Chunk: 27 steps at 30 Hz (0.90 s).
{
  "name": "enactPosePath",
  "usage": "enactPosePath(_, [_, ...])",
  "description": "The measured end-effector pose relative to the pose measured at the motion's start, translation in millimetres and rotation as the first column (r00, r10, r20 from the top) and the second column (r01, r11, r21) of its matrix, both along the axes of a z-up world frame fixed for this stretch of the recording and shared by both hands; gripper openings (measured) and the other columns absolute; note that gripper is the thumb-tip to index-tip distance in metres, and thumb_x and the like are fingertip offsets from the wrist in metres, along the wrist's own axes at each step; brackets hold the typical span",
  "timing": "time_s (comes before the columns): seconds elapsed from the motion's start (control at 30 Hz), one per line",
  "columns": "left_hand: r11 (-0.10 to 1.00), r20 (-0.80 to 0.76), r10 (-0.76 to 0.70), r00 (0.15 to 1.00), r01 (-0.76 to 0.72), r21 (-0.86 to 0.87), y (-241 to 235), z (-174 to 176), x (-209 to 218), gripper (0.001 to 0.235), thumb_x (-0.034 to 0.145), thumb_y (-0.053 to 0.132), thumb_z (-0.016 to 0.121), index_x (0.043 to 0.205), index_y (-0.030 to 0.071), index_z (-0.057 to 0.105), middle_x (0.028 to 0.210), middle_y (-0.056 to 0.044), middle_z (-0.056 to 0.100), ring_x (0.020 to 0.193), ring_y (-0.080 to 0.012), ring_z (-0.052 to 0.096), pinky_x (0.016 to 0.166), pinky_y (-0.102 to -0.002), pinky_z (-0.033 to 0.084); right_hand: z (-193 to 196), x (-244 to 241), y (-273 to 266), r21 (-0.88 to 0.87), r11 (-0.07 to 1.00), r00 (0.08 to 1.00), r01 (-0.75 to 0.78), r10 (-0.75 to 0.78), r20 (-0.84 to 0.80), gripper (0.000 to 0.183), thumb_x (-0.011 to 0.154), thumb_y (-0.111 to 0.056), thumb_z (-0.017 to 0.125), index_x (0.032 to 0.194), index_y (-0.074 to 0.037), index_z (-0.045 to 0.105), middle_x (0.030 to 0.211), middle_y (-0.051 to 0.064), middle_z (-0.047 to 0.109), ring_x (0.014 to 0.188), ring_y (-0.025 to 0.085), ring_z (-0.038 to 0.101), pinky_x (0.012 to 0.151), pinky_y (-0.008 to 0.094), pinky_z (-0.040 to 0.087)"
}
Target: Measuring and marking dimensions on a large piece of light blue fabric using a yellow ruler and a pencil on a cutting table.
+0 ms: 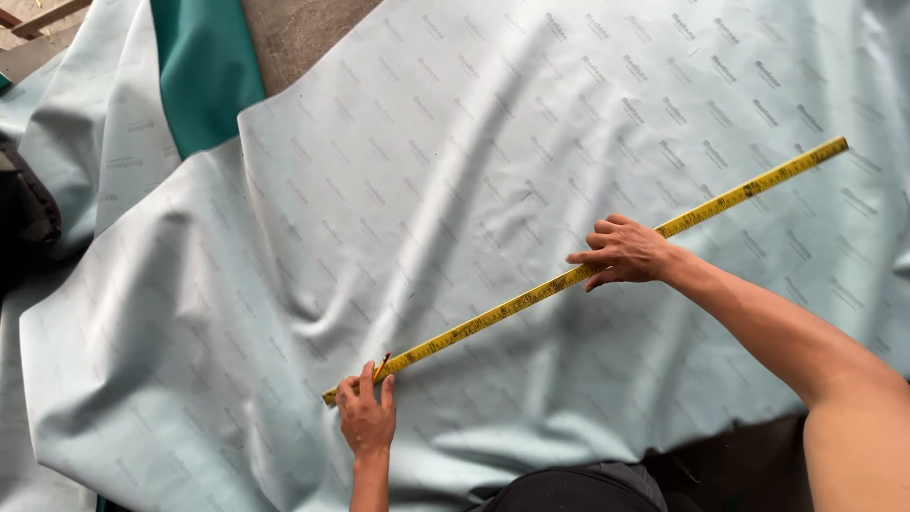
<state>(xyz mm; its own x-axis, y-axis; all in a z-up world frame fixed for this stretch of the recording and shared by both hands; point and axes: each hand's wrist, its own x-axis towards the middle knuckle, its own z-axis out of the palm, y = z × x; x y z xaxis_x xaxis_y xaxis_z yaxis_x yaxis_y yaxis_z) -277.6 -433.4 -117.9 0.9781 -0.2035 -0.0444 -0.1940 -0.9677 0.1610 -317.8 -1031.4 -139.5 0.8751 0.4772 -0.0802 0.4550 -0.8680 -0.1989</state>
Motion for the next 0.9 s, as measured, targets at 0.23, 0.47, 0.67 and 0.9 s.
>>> enactPosePath(0.23, [1.000, 0.000, 0.000, 1.000, 0.000, 0.014, 10, -37, 14, 0.039, 0.093, 0.051, 0.072, 0.121, 0.024, 0.077, 0.111, -0.005, 0.058, 0.107, -0.0318, 0.057, 0.072, -0.048, 0.060, -6, 23, -23, 0.192, 0.795, 0.674, 0.575, -0.594, 0.440, 0.052, 0.104, -0.058, 0.063, 0.139, -0.020, 0.069, 0.131, 0.016, 0.057, 0.121, 0.033, 0.050, 0.104, 0.047, 0.041])
enactPosePath(0.47, [0.969, 0.219, -0.117, 0.969, 0.159, -0.188, -40, -47, 53, 0.029, 0.100, 0.035, 0.071, 0.114, 0.010, 0.075, 0.100, -0.007, 0.067, 0.090, -0.0270, 0.060, 0.086, -0.043, 0.052, -43, 41, -22, 0.312, 0.411, 0.288, 0.857, -0.883, 0.371, 0.082, 0.094, -0.074, 0.066, 0.118, 0.005, 0.062, 0.124, 0.026, 0.066, 0.121, 0.044, 0.061, 0.104, 0.059, 0.047])
enactPosePath(0.67, [0.957, 0.320, -0.092, 0.943, 0.173, -0.234, -120, -57, 139, 0.024, 0.097, 0.029, 0.081, 0.110, 0.009, 0.081, 0.088, -0.007, 0.070, 0.080, -0.0285, 0.056, 0.073, -0.040, 0.049, -49, 168, -96, 0.196, 0.295, 0.282, 0.935, -0.955, 0.094, 0.112, 0.102, -0.091, 0.025, 0.154, 0.003, 0.058, 0.160, 0.025, 0.047, 0.145, 0.052, 0.040, 0.112, 0.073, 0.012])
enactPosePath(0.9, [0.958, 0.224, -0.119, 0.967, 0.172, -0.231, -116, -53, 151, 0.021, 0.098, 0.017, 0.079, 0.119, 0.013, 0.081, 0.088, -0.004, 0.066, 0.082, -0.0278, 0.056, 0.073, -0.040, 0.050, 28, 206, -87, -0.203, 0.253, 0.182, 0.946, -0.932, -0.314, 0.118, 0.086, -0.091, 0.029, 0.170, -0.012, 0.004, 0.178, 0.007, 0.000, 0.158, 0.031, -0.013, 0.125, 0.061, -0.009])
